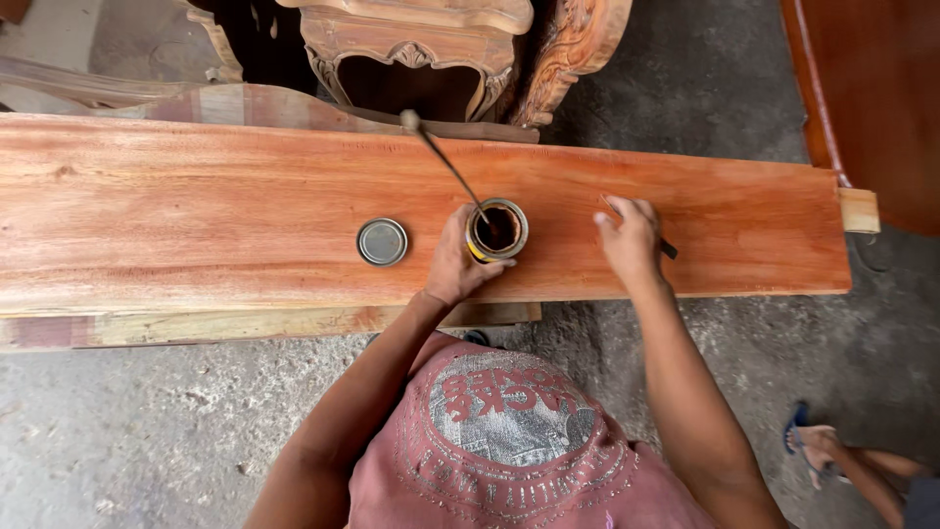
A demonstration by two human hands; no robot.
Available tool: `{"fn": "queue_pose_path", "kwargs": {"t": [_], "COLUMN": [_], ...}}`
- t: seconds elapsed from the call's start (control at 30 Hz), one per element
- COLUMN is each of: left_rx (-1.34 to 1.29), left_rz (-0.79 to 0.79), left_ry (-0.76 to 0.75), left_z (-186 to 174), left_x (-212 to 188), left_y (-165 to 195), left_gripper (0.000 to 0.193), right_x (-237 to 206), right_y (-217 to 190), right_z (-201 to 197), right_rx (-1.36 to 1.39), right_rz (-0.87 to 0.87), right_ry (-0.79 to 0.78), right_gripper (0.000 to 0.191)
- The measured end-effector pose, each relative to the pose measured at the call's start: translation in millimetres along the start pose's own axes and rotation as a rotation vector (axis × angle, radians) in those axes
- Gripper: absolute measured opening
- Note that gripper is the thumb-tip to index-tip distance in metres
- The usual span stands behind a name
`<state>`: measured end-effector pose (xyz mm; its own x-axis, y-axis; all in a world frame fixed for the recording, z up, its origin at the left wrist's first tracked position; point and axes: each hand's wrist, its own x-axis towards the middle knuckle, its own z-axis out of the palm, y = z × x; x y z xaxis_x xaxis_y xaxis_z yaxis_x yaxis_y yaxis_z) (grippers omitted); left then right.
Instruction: The person carries a can of wood stain and a wooden stirring stick across a furniture workshop, places the can on a long wooden board, and continuously stirs the stain inside the can with the stick, occasionally scraping the can rim with a knife-like blade.
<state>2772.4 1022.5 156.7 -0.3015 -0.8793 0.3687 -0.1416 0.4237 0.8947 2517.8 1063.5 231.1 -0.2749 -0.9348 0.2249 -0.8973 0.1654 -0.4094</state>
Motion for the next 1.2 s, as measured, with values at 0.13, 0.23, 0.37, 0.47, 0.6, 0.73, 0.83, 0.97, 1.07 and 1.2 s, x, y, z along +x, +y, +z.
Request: {"fn": "queue_pose_path", "kwargs": {"t": [0.13,0.23,0.37,0.47,0.6,0.73,0.83,0.97,1.07,1.2], "left_rx": [0.08,0.122,0.105,0.059,0.193,-0.026,-0.37,-0.632,-0.787,-0.854], "left_rz": [-0.092,-0.144,-0.015,0.054,-0.034,-0.1,-0.022,-0.042,-0.048,-0.066], "left_ry": [-0.008,0.023,0.079,0.196,0.333,0.345,0.282,0.15,0.084,0.07], "left_z": [13,21,26,19,2,-12,-26,-44,-45,-29], "left_x": [-3,-6,-12,-18,-18,9,28,54,74,95], "left_y": [-3,-8,-12,-7,14,35,47,55,55,55], "left_gripper": [0.104,0.105,0.116,0.115,0.061,0.02,0.014,0.018,0.024,0.027], "right_x": [-13,-23,-35,-42,-53,-60,-65,-64,-57,-42], "right_y": [73,111,142,157,149,101,57,5,-26,-59], "right_z": [-1,13,29,41,52,45,25,-6,-23,-37], "right_rx": [-0.215,-0.215,-0.358,-0.269,0.012,0.104,0.179,0.232,0.174,0.08], "right_rz": [-0.054,-0.125,-0.329,-0.275,-0.127,-0.053,-0.108,-0.263,-0.379,-0.568], "right_ry": [0.127,0.135,0.197,0.177,0.112,0.074,0.041,0.049,0.06,0.108], "right_gripper": [0.032,0.016,0.008,0.006,0.01,0.012,0.015,0.018,0.021,0.027]}}
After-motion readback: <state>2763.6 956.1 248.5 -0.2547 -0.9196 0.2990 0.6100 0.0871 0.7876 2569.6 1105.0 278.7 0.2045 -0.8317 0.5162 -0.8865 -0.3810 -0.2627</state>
